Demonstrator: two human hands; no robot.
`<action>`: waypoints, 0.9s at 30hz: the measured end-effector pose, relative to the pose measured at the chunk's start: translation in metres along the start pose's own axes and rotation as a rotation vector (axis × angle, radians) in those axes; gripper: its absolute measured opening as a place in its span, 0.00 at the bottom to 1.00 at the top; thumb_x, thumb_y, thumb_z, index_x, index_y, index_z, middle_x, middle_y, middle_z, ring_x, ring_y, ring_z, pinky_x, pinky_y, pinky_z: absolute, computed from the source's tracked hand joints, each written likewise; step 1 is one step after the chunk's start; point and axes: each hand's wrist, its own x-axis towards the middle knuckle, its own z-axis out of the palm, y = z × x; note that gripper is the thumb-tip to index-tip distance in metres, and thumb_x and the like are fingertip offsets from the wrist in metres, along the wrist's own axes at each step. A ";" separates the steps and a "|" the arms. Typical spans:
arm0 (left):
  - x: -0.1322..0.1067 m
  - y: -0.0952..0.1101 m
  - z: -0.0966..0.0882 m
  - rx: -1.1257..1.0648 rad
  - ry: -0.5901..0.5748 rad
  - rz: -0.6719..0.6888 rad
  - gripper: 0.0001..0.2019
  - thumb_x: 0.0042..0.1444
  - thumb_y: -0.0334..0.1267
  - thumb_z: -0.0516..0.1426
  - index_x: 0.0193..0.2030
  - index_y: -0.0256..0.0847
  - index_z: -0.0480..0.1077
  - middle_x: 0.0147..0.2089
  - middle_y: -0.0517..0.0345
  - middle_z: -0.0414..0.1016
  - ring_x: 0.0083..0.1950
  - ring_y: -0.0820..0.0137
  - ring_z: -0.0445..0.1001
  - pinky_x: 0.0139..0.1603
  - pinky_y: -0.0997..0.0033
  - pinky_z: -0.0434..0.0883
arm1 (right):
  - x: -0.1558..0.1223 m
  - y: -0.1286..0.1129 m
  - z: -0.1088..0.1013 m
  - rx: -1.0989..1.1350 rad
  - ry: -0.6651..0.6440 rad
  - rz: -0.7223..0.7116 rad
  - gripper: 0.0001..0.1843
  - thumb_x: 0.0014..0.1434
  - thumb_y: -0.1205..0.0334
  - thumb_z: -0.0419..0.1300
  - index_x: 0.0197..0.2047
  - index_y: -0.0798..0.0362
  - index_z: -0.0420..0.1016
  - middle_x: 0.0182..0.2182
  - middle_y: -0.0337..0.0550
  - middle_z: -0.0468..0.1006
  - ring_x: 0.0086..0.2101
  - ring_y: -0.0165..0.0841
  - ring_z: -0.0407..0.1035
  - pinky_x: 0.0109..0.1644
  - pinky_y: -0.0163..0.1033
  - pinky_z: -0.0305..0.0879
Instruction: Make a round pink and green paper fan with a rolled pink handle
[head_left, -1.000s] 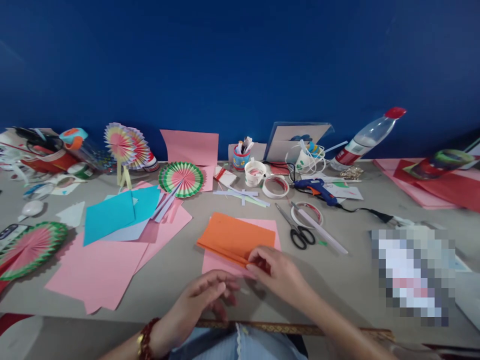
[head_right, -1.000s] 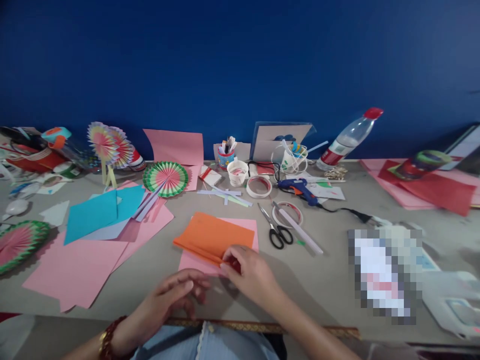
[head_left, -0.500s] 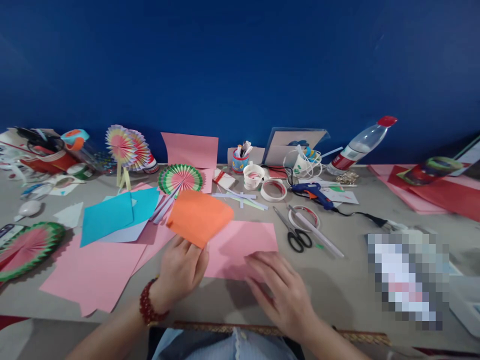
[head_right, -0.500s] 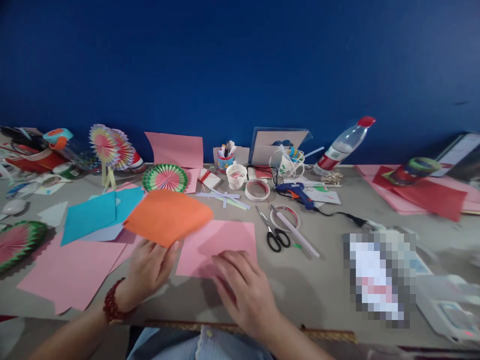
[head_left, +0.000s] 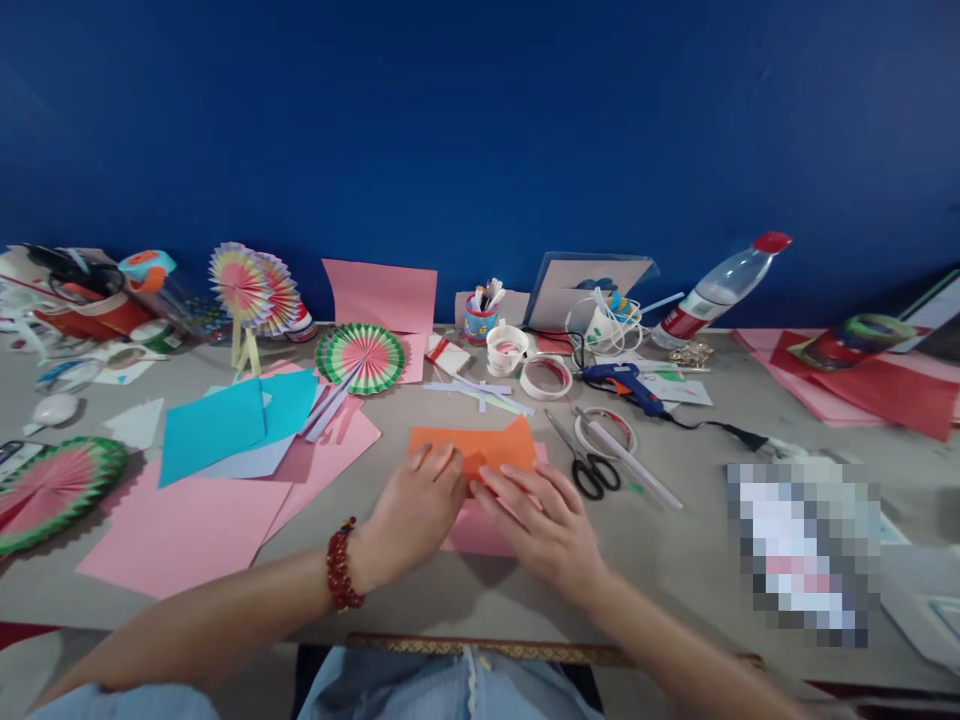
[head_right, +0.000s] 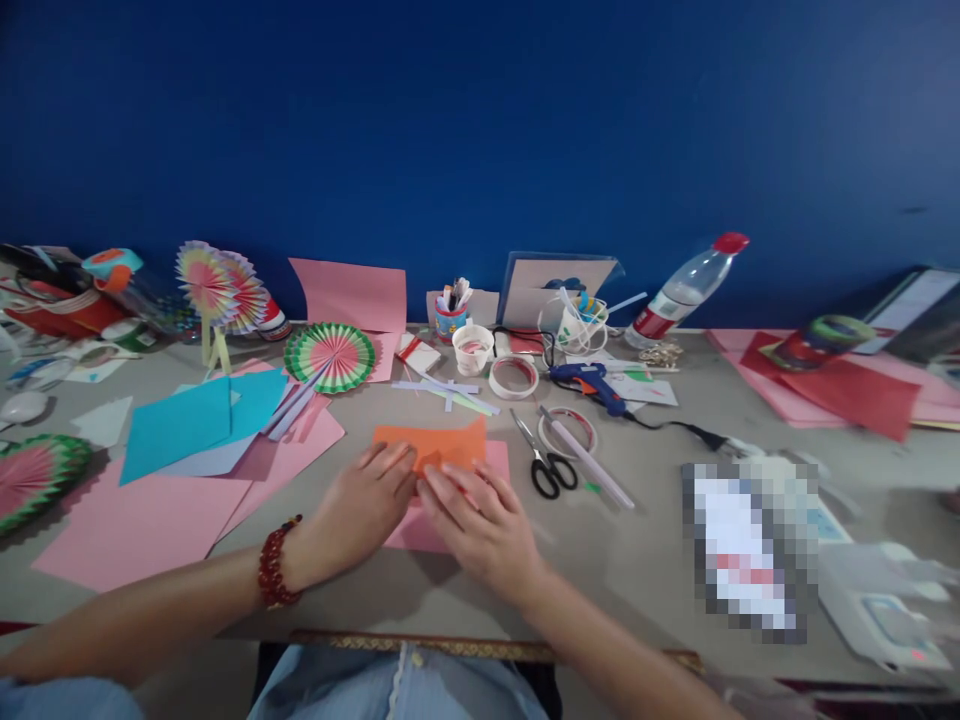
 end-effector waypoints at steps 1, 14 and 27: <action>-0.001 0.000 -0.001 -0.002 0.005 0.016 0.13 0.65 0.30 0.51 0.51 0.31 0.74 0.56 0.40 0.73 0.61 0.53 0.67 0.57 0.53 0.66 | -0.003 0.004 0.002 0.016 0.003 -0.007 0.15 0.67 0.70 0.57 0.53 0.46 0.77 0.49 0.38 0.82 0.49 0.34 0.70 0.65 0.45 0.55; -0.054 -0.004 0.024 -0.125 0.142 0.022 0.14 0.66 0.31 0.55 0.56 0.34 0.69 0.46 0.48 0.76 0.44 0.62 0.71 0.46 0.60 0.68 | -0.047 0.019 0.006 0.203 -0.106 0.030 0.13 0.68 0.72 0.51 0.43 0.56 0.78 0.34 0.46 0.80 0.37 0.36 0.68 0.45 0.43 0.64; -0.053 0.003 0.026 -0.215 0.182 0.067 0.08 0.66 0.29 0.54 0.49 0.35 0.72 0.45 0.51 0.76 0.42 0.63 0.70 0.45 0.60 0.68 | -0.040 0.008 0.011 0.170 -0.188 -0.081 0.13 0.68 0.71 0.52 0.44 0.56 0.78 0.36 0.46 0.80 0.38 0.38 0.68 0.46 0.43 0.64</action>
